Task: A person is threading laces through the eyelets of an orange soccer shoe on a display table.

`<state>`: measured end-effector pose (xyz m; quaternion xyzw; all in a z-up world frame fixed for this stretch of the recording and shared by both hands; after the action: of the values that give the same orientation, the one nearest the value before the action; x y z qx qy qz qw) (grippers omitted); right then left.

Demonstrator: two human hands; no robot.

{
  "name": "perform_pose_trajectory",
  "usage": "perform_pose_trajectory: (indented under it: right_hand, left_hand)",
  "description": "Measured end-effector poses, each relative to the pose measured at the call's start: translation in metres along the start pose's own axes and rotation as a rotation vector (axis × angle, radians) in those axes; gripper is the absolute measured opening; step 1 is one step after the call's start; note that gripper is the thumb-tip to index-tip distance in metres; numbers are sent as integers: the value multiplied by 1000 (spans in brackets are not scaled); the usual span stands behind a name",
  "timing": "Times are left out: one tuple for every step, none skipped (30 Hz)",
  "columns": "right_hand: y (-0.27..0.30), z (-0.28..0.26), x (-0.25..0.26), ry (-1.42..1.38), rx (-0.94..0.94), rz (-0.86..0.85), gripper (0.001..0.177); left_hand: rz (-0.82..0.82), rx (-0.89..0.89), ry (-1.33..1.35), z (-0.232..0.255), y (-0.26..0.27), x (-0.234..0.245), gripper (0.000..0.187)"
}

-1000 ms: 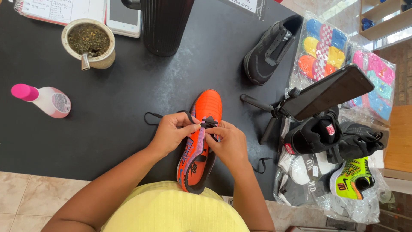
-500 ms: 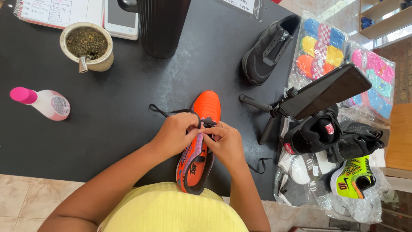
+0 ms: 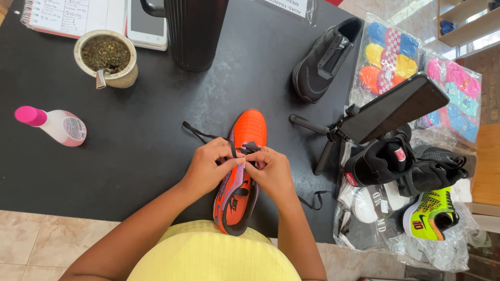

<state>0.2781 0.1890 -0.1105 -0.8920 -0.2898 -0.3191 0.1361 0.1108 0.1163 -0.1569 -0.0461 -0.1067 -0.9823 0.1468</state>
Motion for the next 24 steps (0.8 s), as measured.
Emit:
perform_pose_trajectory:
  right_hand:
    - [0, 2, -1, 17, -3, -10, 14]
    - [0, 3, 0, 16, -2, -9, 14]
    - [-1, 4, 0, 55, -1, -24, 13]
    - [-1, 6, 1, 95, 0, -38, 12]
    - [-2, 0, 4, 94, 1, -34, 12]
    - [-3, -7, 6, 159, 32, -66, 11]
    - [-3, -14, 9, 223, 60, -96, 11]
    - [-2, -13, 9, 222, 56, -91, 11]
    - [-2, -13, 10, 254, 85, -93, 10]
    - [-2, -14, 11, 285, 114, -95, 10]
    - [1, -20, 15, 286, 116, -95, 10]
    - [3, -28, 20, 319, 150, -83, 6]
    - [4, -35, 24, 351, 186, -69, 4]
    - [11, -40, 34, 351, 190, -66, 4]
    - [20, -46, 45, 360, 224, 4, 5]
    - [30, -51, 56, 368, 259, 75, 8]
    - [45, -52, 68, 368, 256, 74, 8]
    - [60, -53, 80, 336, 206, 81, 7]
    - [74, -53, 92, 304, 161, 86, 9]
    - [89, -48, 103, 303, 161, 86, 9]
    - [105, -43, 116, 292, 117, 80, 8]
    - [121, -37, 128, 280, 74, 74, 8]
    - [138, -28, 138, 282, 69, 77, 8]
    - [155, -17, 148, 310, 28, 90, 7]
  left_hand:
    - [11, -11, -38, 2, 3, 0, 8]
    - [11, -11, -41, 9, 6, 1, 8]
    - [-29, 9, -26, 16, 9, 1, 27]
    - [-69, 30, -11, 22, 12, 1, 50]
    - [-71, 28, -14, 20, 10, -1, 50]
    - [-89, 99, -16, 16, 8, -3, 47]
    - [-110, 171, -20, 11, 6, -6, 45]
    - [-116, 170, -23, 11, 5, -8, 45]
    - [-117, 151, -58, 11, 3, -10, 42]
    - [-119, 132, -94, 11, 2, -12, 40]
    - [-117, 130, -93, 7, 2, -14, 40]
    - [-118, 131, -94, 4, 1, -16, 39]
    - [-118, 129, -97, 1, -1, -16, 38]
    - [-116, 125, -98, 0, -3, -15, 38]
    - [-105, 157, -71, -3, -2, -14, 37]
    - [-93, 189, -44, -6, -2, -13, 36]
    - [-96, 192, -44, 6, 2, -11, 36]
    - [-97, 263, -8, 17, 7, -9, 33]
    - [-96, 333, 29, 28, 11, -6, 31]
    - [-96, 333, 30, 29, 11, -5, 31]
    - [-100, 324, 30, 29, 12, -5, 34]
    - [-104, 315, 30, 30, 12, -6, 37]
    - [-110, 315, 29, 25, 11, -8, 37]
    - [-74, 255, 57, 20, 10, -9, 41]
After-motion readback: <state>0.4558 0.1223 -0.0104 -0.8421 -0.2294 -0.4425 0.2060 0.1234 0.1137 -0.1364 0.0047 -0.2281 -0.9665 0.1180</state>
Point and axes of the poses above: each hand's wrist, its own y-axis away from the middle knuckle, its own x-axis out of the back of the hand, z = x × y, the point moved 2 cm from there along -y, towards the middle knuckle, and after that the axes turned 14 degrees about x, right-handed, at the moved point
